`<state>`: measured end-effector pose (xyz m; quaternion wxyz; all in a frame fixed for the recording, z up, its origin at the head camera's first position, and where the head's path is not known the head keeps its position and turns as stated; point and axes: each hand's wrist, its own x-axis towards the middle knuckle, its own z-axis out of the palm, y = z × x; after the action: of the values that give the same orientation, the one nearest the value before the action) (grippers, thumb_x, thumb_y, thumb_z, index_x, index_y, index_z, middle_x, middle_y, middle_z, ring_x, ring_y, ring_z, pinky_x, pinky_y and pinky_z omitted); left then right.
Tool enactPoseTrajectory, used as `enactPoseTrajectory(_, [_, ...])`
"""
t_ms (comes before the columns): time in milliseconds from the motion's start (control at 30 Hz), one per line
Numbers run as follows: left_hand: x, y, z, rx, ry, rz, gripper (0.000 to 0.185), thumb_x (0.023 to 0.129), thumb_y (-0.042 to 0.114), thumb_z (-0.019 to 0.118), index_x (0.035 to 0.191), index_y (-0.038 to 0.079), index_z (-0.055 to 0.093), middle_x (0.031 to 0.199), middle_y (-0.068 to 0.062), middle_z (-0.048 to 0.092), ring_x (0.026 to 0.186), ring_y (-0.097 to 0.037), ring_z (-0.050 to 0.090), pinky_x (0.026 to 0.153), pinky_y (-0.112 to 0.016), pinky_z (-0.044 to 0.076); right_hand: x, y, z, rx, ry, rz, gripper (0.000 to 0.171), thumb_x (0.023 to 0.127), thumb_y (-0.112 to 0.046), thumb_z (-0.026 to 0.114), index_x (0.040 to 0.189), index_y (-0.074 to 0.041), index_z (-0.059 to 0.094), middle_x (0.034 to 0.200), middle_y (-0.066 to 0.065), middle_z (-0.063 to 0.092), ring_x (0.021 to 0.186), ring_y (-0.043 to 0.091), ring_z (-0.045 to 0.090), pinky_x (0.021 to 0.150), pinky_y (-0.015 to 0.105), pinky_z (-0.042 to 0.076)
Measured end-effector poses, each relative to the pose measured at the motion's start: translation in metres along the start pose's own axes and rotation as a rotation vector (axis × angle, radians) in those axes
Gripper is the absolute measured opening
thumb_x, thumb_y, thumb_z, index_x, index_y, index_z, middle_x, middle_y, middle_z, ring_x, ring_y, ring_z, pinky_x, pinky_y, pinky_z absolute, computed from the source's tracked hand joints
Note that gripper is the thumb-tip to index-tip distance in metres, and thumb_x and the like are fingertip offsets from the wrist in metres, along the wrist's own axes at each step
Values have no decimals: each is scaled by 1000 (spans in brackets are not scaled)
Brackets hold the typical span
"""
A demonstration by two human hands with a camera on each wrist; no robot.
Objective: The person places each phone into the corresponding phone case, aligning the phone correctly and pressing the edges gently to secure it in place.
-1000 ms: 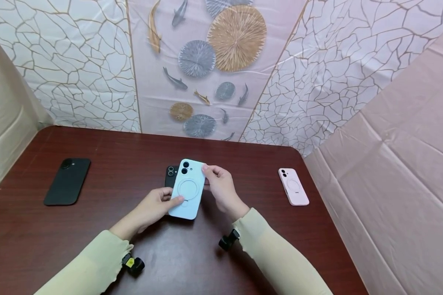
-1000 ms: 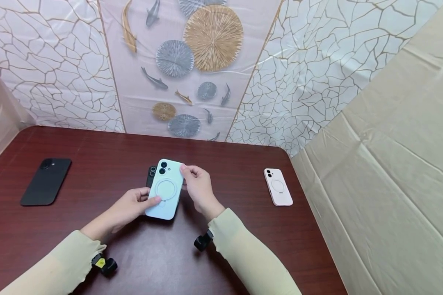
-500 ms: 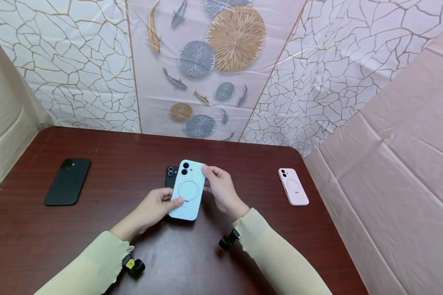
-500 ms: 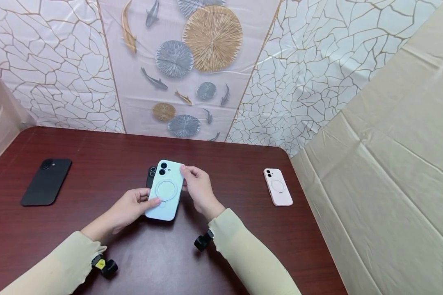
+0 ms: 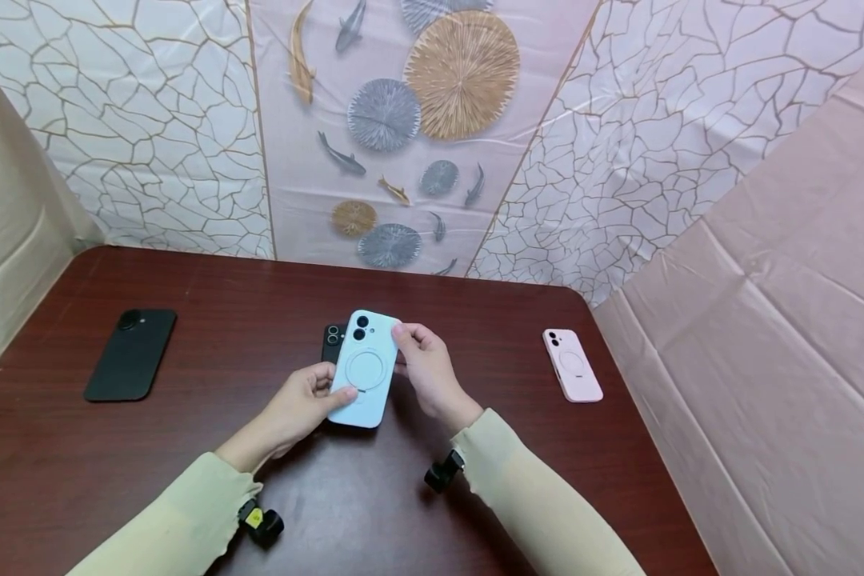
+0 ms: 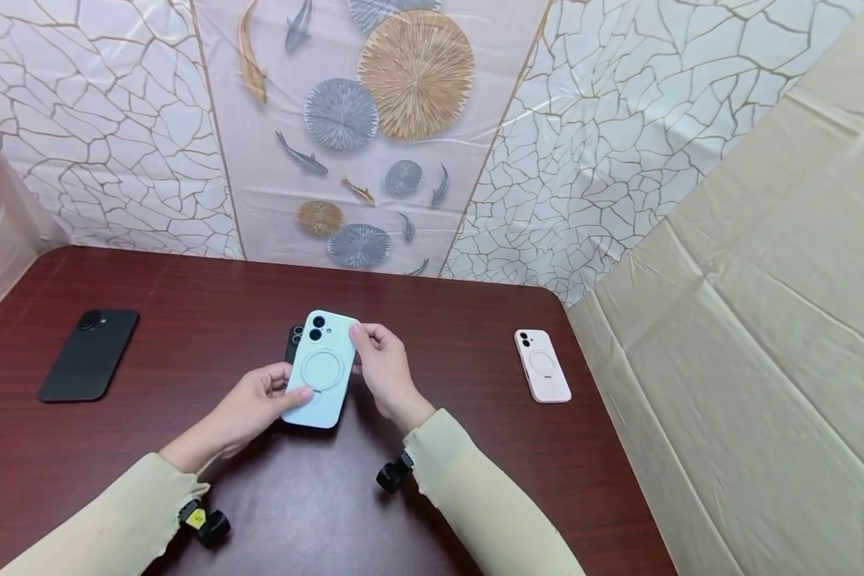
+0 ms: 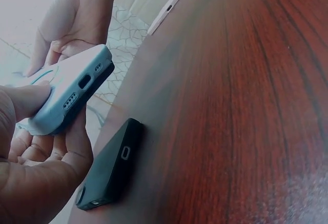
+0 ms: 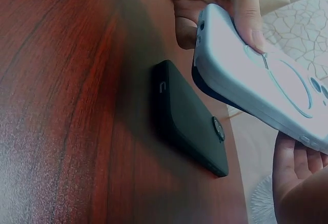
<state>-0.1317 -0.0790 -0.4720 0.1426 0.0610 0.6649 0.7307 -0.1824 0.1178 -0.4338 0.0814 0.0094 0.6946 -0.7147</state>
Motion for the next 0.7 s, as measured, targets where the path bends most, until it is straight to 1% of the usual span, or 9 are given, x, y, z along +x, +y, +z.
enactPoseTrajectory(67, [1,0,0,-5,11,-5,25,90,9,69,106,-6,57,101,-17,69,89,-23,69,74,-32,56,-1,0,0,-14,-11,6,33,98,-36,57,110,-6,63,99,10,69,86,22,65,76,36,55])
enactPoseTrajectory(167, [2,1,0,-20,48,-12,28,91,13,69,109,-6,58,103,-16,68,90,-21,68,75,-30,56,-4,0,2,-43,-60,36,32,98,-34,58,110,-5,63,99,10,69,90,25,65,79,40,55])
enactPoseTrajectory(300, [4,3,-1,-32,111,-19,34,91,20,70,111,-5,59,103,-15,68,89,-18,67,75,-28,54,-7,4,4,-80,-144,82,30,99,-30,57,113,-3,62,103,11,69,95,27,66,79,40,56])
enactPoseTrajectory(400, [5,4,-2,-30,141,-33,35,91,22,70,111,-5,59,101,-14,69,86,-17,66,73,-27,54,-9,7,5,-102,-188,99,29,100,-26,55,115,-1,60,106,11,68,96,25,66,79,39,56])
enactPoseTrajectory(533, [4,4,-3,-19,152,-58,37,91,23,70,112,-4,60,99,-13,69,84,-16,66,72,-26,54,-9,10,7,-126,-221,105,25,102,-19,52,114,2,58,105,12,67,91,22,67,79,40,56])
enactPoseTrajectory(700, [2,6,-4,33,148,-62,40,91,30,70,112,-4,63,96,-12,70,82,-16,66,71,-27,54,-11,11,8,-126,-221,96,19,103,-14,49,110,3,55,101,11,65,88,19,66,76,41,56])
